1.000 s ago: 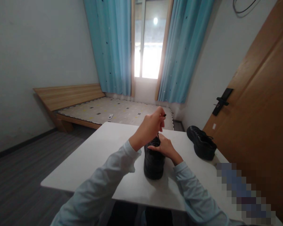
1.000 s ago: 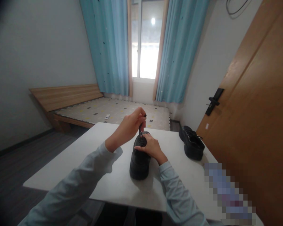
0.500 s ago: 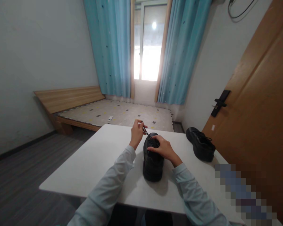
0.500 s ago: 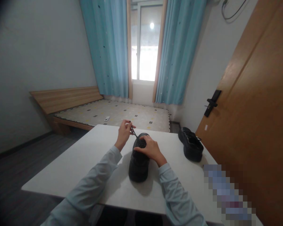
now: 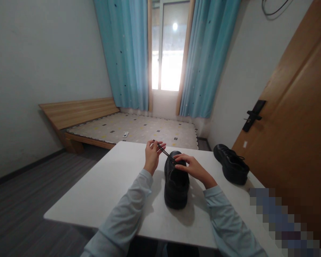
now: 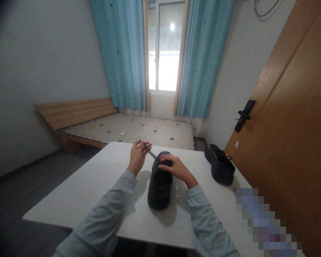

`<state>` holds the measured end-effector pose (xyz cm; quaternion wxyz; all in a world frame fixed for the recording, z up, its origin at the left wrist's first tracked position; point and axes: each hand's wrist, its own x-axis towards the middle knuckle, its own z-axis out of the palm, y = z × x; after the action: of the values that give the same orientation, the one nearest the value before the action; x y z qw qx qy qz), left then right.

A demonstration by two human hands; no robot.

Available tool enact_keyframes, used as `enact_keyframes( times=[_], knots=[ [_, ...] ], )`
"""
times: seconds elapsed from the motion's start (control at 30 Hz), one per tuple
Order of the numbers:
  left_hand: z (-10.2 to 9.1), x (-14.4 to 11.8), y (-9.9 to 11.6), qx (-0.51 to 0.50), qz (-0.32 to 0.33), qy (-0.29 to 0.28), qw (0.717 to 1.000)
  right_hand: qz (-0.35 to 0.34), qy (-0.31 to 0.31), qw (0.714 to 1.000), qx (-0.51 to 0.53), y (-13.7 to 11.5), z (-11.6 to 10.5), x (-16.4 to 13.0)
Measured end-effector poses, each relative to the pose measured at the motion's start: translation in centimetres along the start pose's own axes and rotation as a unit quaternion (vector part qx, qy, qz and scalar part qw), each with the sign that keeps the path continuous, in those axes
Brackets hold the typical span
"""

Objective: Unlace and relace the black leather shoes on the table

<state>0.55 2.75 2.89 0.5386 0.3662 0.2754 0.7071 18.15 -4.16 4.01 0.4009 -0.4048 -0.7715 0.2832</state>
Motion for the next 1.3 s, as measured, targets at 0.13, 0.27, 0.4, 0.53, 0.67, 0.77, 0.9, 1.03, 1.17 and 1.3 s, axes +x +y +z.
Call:
enact_keyframes(
  times=[0.13, 0.27, 0.4, 0.53, 0.67, 0.77, 0.9, 1.03, 1.17, 1.3],
  knots=[
    [-0.1, -0.3, 0.3, 0.046, 0.021, -0.009, 0.999, 0.018, 0.016, 0.998, 0.051, 0.3, -0.1, 0.1],
    [-0.1, -0.6, 0.5, 0.099, 0.021, -0.007, 0.995, 0.059, 0.050, 0.994, 0.076, 0.4, 0.1, 0.1],
    [-0.3, -0.6, 0.3, 0.154, 0.023, -0.019, 0.988, 0.095, 0.088, 0.981, 0.147, -0.2, 0.3, 0.2],
    [-0.3, -0.7, -0.1, 0.156, 0.000, -0.036, 0.987, 0.095, 0.148, 0.965, 0.195, -0.6, 0.5, 0.4],
    [0.0, -1.1, 0.2, 0.135, -0.006, -0.044, 0.990, 0.108, 0.201, 0.956, 0.187, -0.4, 0.8, 0.6],
    [0.3, -1.5, 0.6, 0.107, 0.000, -0.044, 0.993, 0.109, 0.212, 0.958, 0.163, -0.3, 1.1, 0.7],
    [0.4, -1.8, 0.9, 0.088, 0.010, -0.047, 0.995, 0.099, 0.200, 0.967, 0.122, -0.6, 1.3, 0.7],
    [0.4, -1.9, 0.9, 0.094, 0.013, -0.050, 0.994, 0.089, 0.160, 0.980, 0.079, -1.1, 1.3, 0.5],
    [0.4, -1.9, 0.9, 0.087, 0.013, -0.052, 0.995, 0.081, 0.122, 0.987, 0.064, -1.7, 1.1, 0.4],
    [0.4, -2.0, 0.8, 0.086, 0.006, -0.045, 0.995, 0.082, 0.098, 0.990, 0.065, -2.0, 0.9, 0.3]
  ],
)
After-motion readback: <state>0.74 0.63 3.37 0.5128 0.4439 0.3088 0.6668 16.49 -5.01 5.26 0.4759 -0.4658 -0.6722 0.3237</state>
